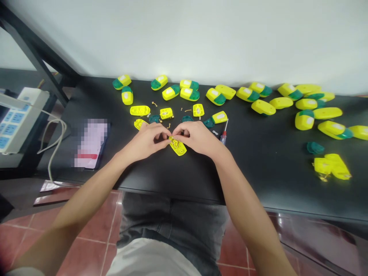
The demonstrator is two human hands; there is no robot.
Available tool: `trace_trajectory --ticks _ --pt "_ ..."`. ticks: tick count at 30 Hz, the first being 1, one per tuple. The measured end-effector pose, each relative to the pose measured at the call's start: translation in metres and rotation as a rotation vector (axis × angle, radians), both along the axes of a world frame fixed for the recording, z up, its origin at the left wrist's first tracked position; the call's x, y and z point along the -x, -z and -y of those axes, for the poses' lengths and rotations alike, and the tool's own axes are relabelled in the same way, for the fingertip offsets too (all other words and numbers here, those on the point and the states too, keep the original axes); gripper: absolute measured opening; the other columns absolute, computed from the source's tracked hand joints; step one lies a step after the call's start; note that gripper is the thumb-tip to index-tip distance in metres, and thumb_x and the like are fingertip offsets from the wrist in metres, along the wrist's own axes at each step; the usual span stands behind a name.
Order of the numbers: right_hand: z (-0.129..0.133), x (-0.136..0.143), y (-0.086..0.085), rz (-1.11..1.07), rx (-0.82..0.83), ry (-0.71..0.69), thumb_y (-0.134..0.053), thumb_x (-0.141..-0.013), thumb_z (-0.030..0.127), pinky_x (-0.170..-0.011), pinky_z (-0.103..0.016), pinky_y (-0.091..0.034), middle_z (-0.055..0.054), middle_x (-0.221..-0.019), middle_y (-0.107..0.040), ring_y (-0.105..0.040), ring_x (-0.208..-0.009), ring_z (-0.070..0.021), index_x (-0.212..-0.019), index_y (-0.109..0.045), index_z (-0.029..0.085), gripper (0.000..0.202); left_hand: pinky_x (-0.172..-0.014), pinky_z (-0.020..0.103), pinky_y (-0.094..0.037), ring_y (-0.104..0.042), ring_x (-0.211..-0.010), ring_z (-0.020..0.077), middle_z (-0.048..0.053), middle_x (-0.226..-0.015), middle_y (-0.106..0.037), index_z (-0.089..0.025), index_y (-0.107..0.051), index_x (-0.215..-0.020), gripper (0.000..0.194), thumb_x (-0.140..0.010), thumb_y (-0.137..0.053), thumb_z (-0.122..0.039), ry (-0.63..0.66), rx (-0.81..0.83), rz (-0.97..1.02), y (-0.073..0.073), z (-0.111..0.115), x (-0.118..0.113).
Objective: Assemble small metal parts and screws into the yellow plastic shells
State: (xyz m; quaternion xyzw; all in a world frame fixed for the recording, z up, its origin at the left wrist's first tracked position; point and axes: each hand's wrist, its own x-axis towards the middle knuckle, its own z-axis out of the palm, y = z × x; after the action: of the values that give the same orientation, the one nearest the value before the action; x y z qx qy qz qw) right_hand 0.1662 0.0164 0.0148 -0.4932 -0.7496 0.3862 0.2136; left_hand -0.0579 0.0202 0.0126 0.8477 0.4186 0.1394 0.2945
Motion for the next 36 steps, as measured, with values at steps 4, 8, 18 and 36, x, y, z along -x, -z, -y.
trace_trajectory --ticks 4,8,18,36 --pt "-0.001 0.000 0.002 0.006 -0.032 -0.017 -0.066 -0.091 0.035 -0.059 -0.030 -0.037 -0.002 -0.073 -0.066 -0.049 -0.060 -0.0134 -0.089 -0.077 0.021 0.018 -0.090 0.039 -0.036 -0.064 -0.093 0.0209 0.002 -0.093 -0.072 -0.022 -0.070 -0.103 0.010 -0.100 -0.064 -0.029 0.005 -0.007 -0.008 0.000 0.000 0.000" --pt "-0.002 -0.001 0.006 0.001 -0.063 -0.027 -0.067 -0.093 0.036 -0.060 -0.030 -0.039 -0.004 -0.084 -0.068 -0.051 -0.063 -0.0136 -0.091 -0.077 0.022 0.017 -0.089 0.039 -0.037 -0.064 -0.093 0.0208 0.002 -0.094 -0.072 -0.022 -0.070 -0.104 0.010 -0.101 -0.062 -0.028 -0.001 -0.019 -0.004 0.001 0.000 0.001" --pt "0.000 -0.003 0.005 0.007 -0.137 -0.185 -0.066 -0.098 0.035 -0.069 -0.033 -0.044 -0.006 -0.099 -0.067 -0.058 -0.076 -0.0173 -0.097 -0.082 0.026 0.018 -0.095 0.042 -0.038 -0.061 -0.103 0.0272 0.006 -0.103 -0.068 -0.019 -0.069 -0.108 0.044 -0.088 -0.078 -0.057 0.079 0.043 -0.075 -0.009 0.001 0.001" --pt "0.003 0.002 0.001 0.036 -0.140 -0.211 -0.060 -0.098 0.032 -0.068 -0.034 -0.043 -0.006 -0.102 -0.063 -0.051 -0.067 -0.0137 -0.091 -0.071 0.021 0.016 -0.108 0.047 -0.038 -0.053 -0.123 0.0359 0.017 -0.131 -0.060 -0.013 -0.058 -0.129 0.067 -0.084 -0.081 -0.057 0.200 -0.061 -0.219 -0.005 0.008 0.000"
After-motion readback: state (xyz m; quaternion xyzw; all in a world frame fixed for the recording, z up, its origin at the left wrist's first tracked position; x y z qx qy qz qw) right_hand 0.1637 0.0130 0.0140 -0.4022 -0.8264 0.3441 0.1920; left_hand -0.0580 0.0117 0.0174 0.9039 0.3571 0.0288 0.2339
